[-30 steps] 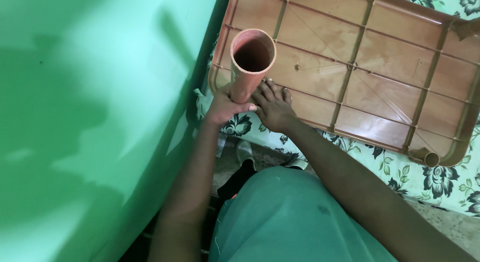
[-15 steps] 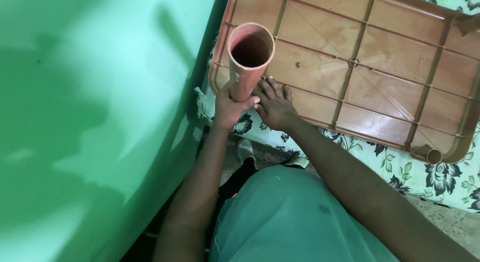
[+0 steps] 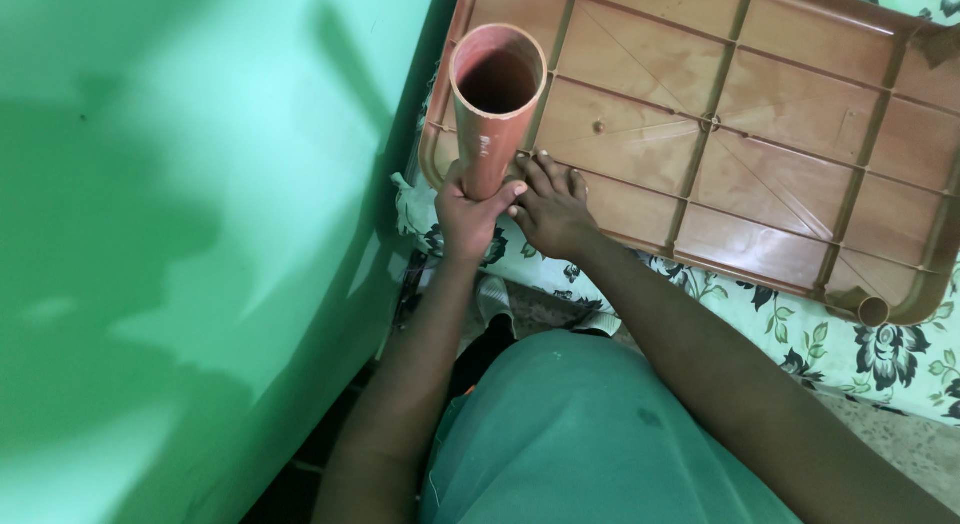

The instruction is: The person attaches tubular plastic legs to the underside of a plastic table top, pressing each leg onto its mounting socket by hand and setting spare legs beside the table on a floral cloth. The person works one leg at a time, pressing the tubes firmly into place.

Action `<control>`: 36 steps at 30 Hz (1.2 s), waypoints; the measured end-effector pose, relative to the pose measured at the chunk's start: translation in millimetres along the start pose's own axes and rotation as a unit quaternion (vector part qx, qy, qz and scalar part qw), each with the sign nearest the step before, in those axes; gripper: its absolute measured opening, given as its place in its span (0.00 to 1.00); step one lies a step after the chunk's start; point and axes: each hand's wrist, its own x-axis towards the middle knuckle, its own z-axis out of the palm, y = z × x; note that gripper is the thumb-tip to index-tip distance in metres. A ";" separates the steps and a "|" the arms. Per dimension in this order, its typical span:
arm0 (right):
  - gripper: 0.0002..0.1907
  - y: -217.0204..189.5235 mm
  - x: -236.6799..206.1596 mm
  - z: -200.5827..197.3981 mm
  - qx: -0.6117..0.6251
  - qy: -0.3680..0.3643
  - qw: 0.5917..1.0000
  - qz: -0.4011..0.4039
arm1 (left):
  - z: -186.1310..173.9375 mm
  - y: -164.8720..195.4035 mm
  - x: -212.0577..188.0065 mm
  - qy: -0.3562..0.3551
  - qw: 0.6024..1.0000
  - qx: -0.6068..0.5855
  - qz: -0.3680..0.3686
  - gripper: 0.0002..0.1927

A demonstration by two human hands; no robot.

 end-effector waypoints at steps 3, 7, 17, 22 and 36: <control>0.29 -0.6 -0.5 -1.0 -0.003 -0.005 1.000 0.004 | 1.4 0.4 -1.3 0.004 1.000 0.019 0.014 0.21; 0.29 -1.4 -0.3 -2.3 -0.007 -0.010 1.000 0.006 | -0.3 2.9 -3.8 -0.031 0.999 0.003 0.023 0.21; 0.31 -2.1 0.6 -2.5 -0.007 -0.007 1.000 0.003 | -49.3 9.9 11.5 -0.141 0.979 0.134 -0.064 0.27; 0.31 -1.9 -0.4 -3.2 -0.002 -0.008 1.000 0.005 | -58.3 8.7 24.3 -0.184 0.965 0.141 -0.122 0.24; 0.31 -0.7 -1.4 -2.8 0.004 0.002 1.000 -0.001 | -46.3 -2.5 15.0 -0.136 0.987 0.056 -0.058 0.17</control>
